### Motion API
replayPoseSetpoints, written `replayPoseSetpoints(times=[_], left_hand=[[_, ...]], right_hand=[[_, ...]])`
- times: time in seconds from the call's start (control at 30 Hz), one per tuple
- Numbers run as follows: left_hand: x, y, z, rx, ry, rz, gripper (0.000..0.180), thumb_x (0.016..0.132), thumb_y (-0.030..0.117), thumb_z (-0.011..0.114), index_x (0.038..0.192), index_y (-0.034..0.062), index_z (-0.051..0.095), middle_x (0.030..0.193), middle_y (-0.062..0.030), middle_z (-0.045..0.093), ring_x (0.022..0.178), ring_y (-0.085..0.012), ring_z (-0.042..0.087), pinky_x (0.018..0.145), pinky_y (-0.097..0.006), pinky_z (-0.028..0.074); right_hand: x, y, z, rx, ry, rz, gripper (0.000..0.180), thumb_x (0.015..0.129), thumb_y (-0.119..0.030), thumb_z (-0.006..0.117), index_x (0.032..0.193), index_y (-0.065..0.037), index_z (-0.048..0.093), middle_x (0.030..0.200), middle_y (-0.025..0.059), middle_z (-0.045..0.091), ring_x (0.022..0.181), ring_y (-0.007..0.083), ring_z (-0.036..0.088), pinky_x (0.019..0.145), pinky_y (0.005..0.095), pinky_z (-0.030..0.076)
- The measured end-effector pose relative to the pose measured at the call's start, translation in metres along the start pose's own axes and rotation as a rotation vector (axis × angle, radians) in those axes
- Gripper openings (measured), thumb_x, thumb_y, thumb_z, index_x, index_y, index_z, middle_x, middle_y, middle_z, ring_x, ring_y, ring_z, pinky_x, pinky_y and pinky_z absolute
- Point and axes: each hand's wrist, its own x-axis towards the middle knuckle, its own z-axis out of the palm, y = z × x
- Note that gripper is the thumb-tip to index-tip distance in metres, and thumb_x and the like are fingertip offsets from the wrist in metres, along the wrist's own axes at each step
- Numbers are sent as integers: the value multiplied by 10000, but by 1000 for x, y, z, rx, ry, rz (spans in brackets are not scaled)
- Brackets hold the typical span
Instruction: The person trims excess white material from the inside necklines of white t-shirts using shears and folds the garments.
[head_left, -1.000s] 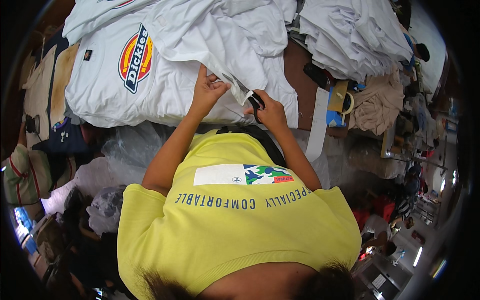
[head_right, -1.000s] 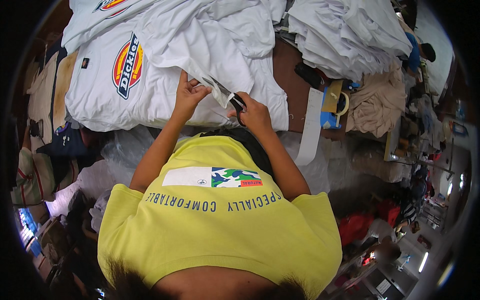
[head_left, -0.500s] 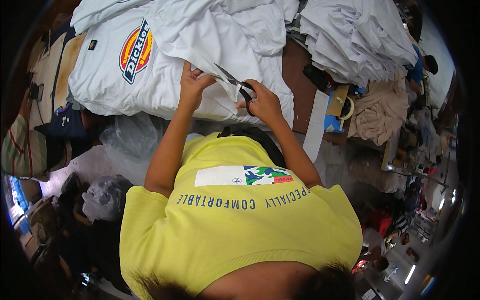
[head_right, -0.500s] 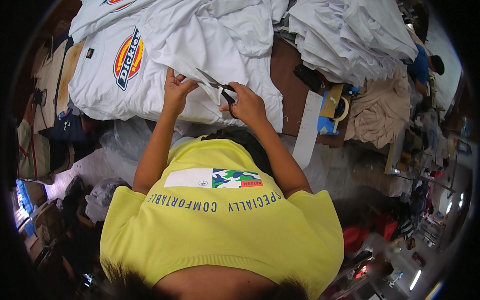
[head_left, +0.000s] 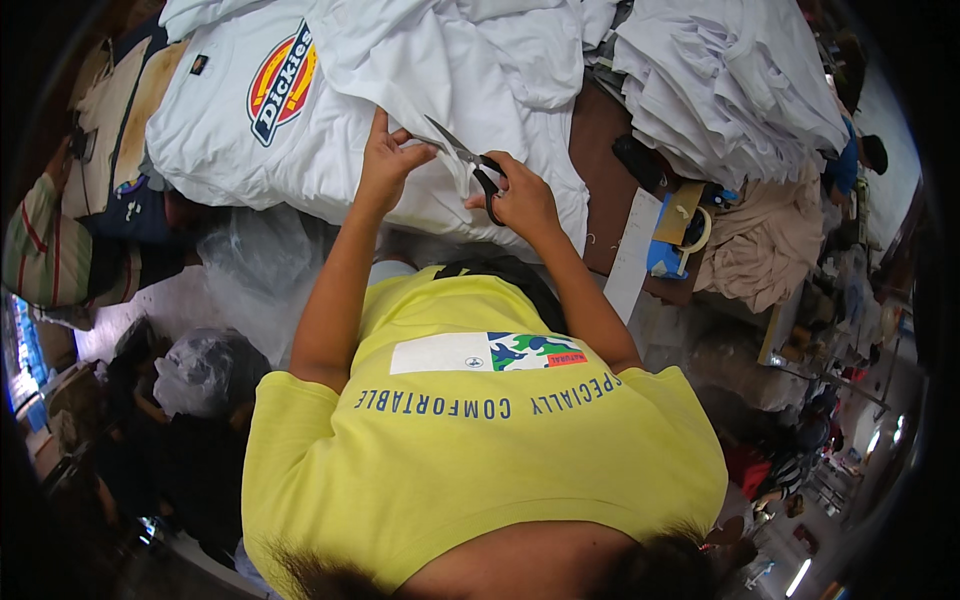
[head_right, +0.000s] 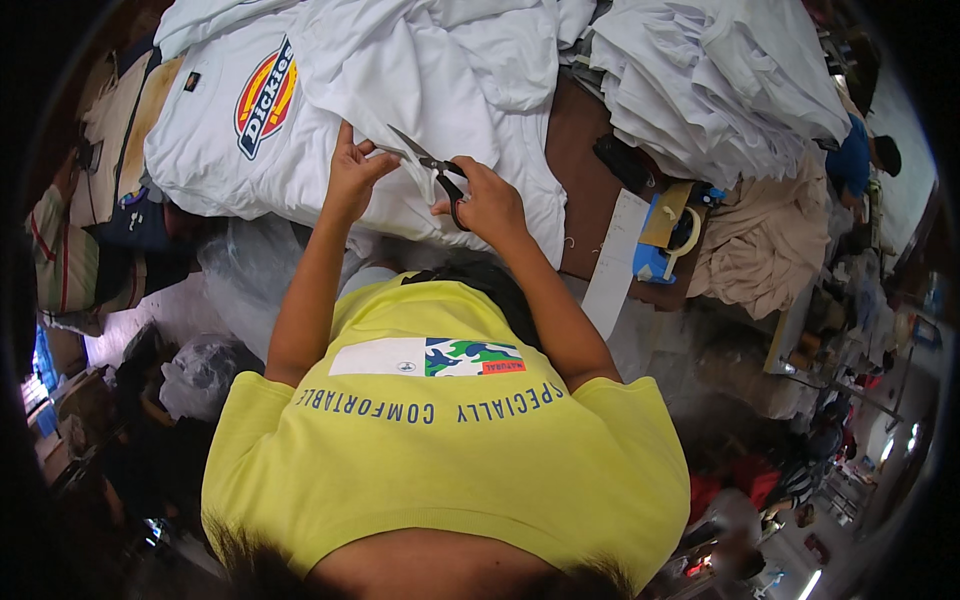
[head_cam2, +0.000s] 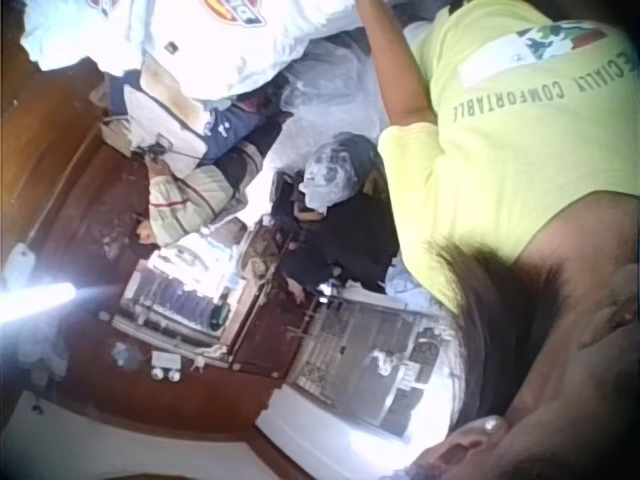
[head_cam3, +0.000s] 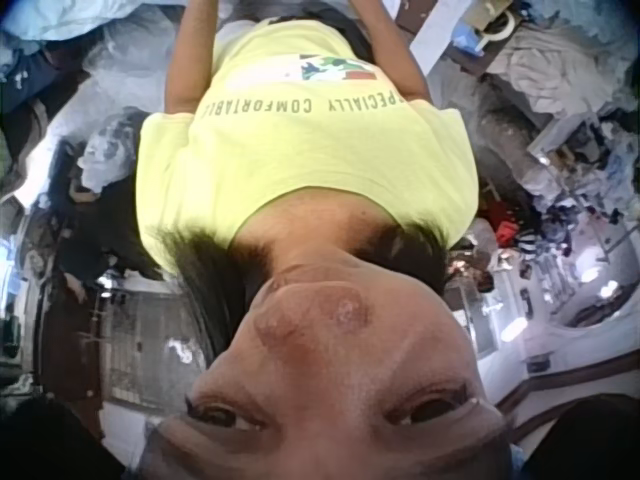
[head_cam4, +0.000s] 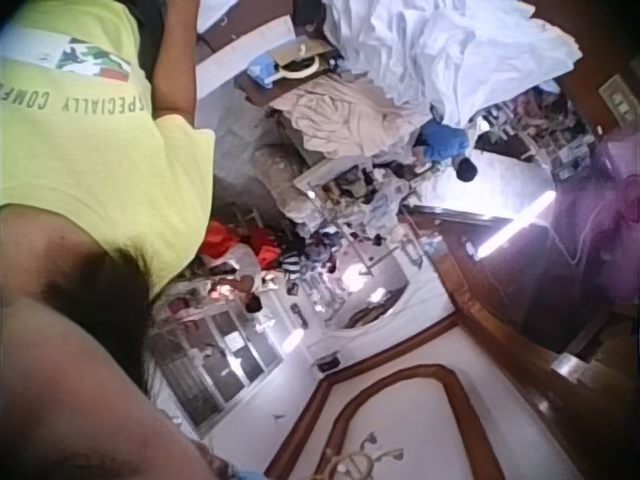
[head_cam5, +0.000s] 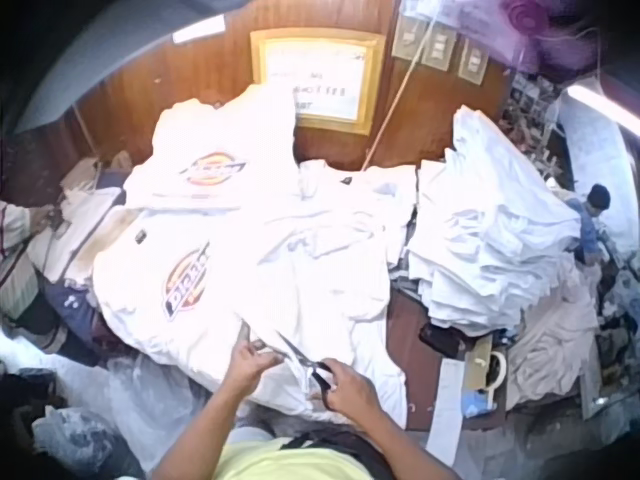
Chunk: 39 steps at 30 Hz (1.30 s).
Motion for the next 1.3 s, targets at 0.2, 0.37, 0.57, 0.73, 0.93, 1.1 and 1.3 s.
replayPoseSetpoints(times=[0.2, 0.37, 0.57, 0.73, 0.93, 1.1, 1.3], left_hand=[[6, 2, -3, 3, -47, -25, 866, 687, -99, 606, 1395, 77, 140, 1057, -173, 559, 893, -214, 615, 785, -306, 518], [7, 3, -5, -44, -60, -38, 837, 699, -77, 625, 1387, 77, 174, 1088, -167, 544, 939, -201, 591, 794, -304, 518], [19, 4, -12, -77, -35, -50, 771, 734, -69, 618, 1368, 90, 209, 1074, -156, 565, 888, -202, 623, 790, -307, 522], [23, 3, -26, -88, -102, -30, 759, 731, -86, 597, 1363, 80, 212, 1073, -160, 565, 881, -205, 626, 791, -309, 524], [24, 7, -29, -66, -137, -44, 773, 716, -93, 600, 1363, 66, 208, 1084, -168, 558, 910, -212, 620, 799, -315, 521], [25, 12, -27, -93, -155, -64, 773, 725, -97, 603, 1365, 74, 204, 1107, -177, 547, 906, -222, 626, 811, -329, 525], [29, 12, -31, -94, -118, -106, 740, 729, -74, 624, 1344, 72, 238, 1100, -171, 546, 921, -215, 620, 801, -322, 524]], right_hand=[[2, -8, 2, -21, 0, 56, 666, 552, -456, 785, 1071, -124, 531, 780, 87, 582, 672, 253, 569, 611, 345, 451], [-3, -9, 5, -12, -11, 123, 617, 573, -415, 793, 1049, -111, 544, 672, 87, 584, 582, 251, 579, 555, 327, 450], [-15, 3, 17, -27, 106, 104, 532, 604, -326, 791, 1025, -110, 550, 647, 114, 587, 563, 263, 588, 532, 347, 447], [-2, -27, 7, -158, 138, 46, 615, 565, -390, 787, 1056, -104, 552, 797, 101, 614, 649, 241, 590, 571, 341, 460], [10, -33, 12, -181, 127, 35, 635, 561, -415, 782, 1066, -107, 553, 759, 82, 586, 632, 228, 570, 565, 328, 451], [-1, -26, 15, -107, 85, 167, 580, 574, -389, 787, 1039, -123, 566, 664, 85, 560, 579, 214, 568, 550, 324, 442], [-5, -20, 18, -108, 156, 117, 594, 572, -385, 789, 1055, -116, 572, 667, 80, 570, 591, 221, 577, 556, 329, 448]])
